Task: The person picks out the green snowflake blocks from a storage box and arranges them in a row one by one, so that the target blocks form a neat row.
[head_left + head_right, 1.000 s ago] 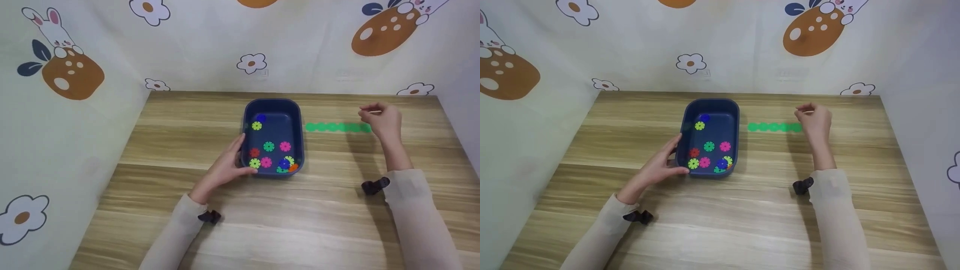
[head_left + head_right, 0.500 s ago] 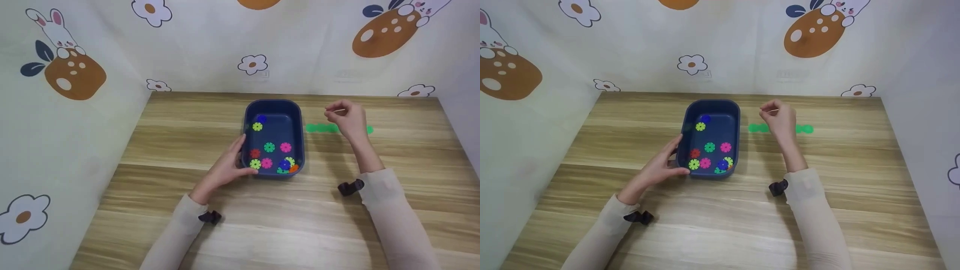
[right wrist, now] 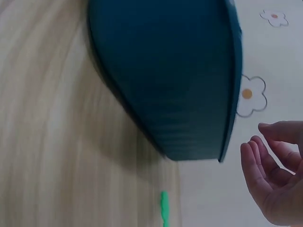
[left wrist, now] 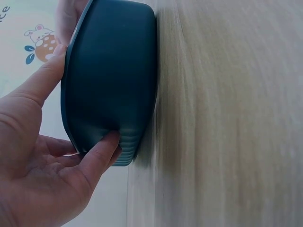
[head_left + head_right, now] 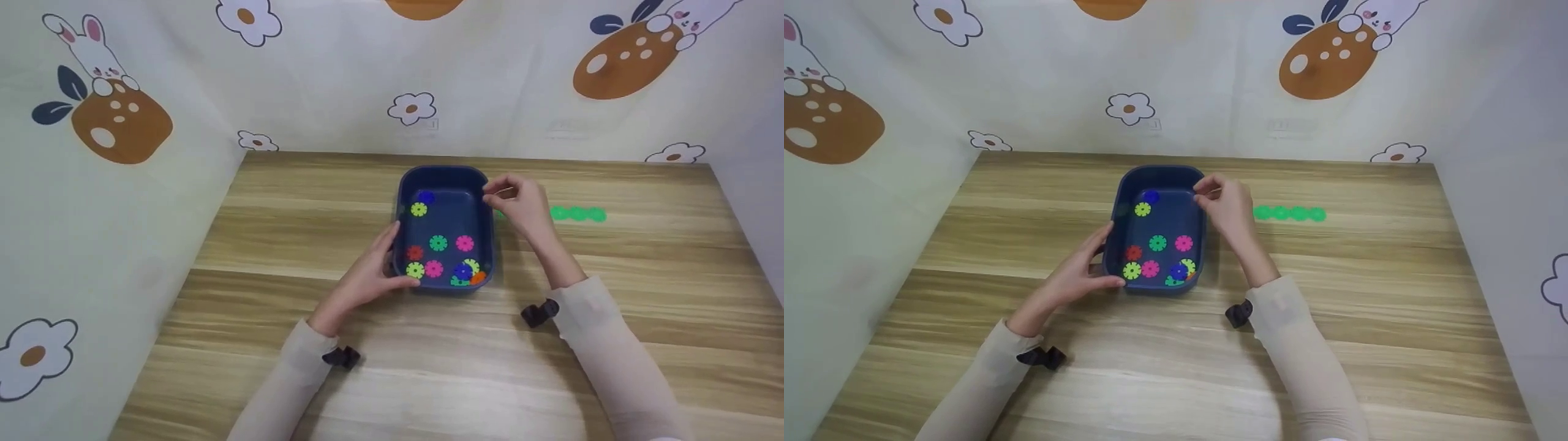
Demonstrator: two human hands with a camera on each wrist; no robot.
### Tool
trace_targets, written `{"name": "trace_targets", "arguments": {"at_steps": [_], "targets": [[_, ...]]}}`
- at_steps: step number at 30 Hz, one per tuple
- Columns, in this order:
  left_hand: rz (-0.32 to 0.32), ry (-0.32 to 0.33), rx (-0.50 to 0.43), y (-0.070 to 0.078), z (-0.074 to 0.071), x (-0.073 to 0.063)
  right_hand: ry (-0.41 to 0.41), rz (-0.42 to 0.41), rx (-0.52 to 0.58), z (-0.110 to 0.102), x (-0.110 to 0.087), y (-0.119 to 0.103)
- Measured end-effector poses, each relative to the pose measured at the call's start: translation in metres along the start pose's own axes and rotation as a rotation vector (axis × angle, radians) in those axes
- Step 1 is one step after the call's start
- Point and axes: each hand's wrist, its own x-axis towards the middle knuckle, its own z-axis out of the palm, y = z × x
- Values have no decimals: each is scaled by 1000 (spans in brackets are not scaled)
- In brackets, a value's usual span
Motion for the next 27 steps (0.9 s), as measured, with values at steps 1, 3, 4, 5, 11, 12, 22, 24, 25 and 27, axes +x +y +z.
{"name": "trace_targets", "arguments": {"at_steps": [1,3,4,5,11,12,22,24,25,27], "targets": [[2,1,0,0,0,0,-16,-1,1,4,-1,-2],[3,2,1,0,0,0,-49,-7,4,13,-3,-4],[4,3,0,0,-1,-1,-67,-14,1,17,-4,-5],[5,2,-5,0,0,-1,-83,-21,-2,21,-6,-7],[2,7,-27,-1,0,-1,-192,-53,-32,43,-11,-14],[-2,6,-26,-1,0,-1,-209,-60,-40,46,-12,-15],[-13,-14,-41,0,-1,0,-376,-83,-148,72,-9,-10],[-14,-19,-35,1,-1,0,-413,-68,-187,74,-8,-8],[-15,-21,-31,1,-1,0,-430,-61,-209,75,-8,-8],[-18,-23,-25,1,-1,0,-463,-56,-265,77,-7,-7]]}}
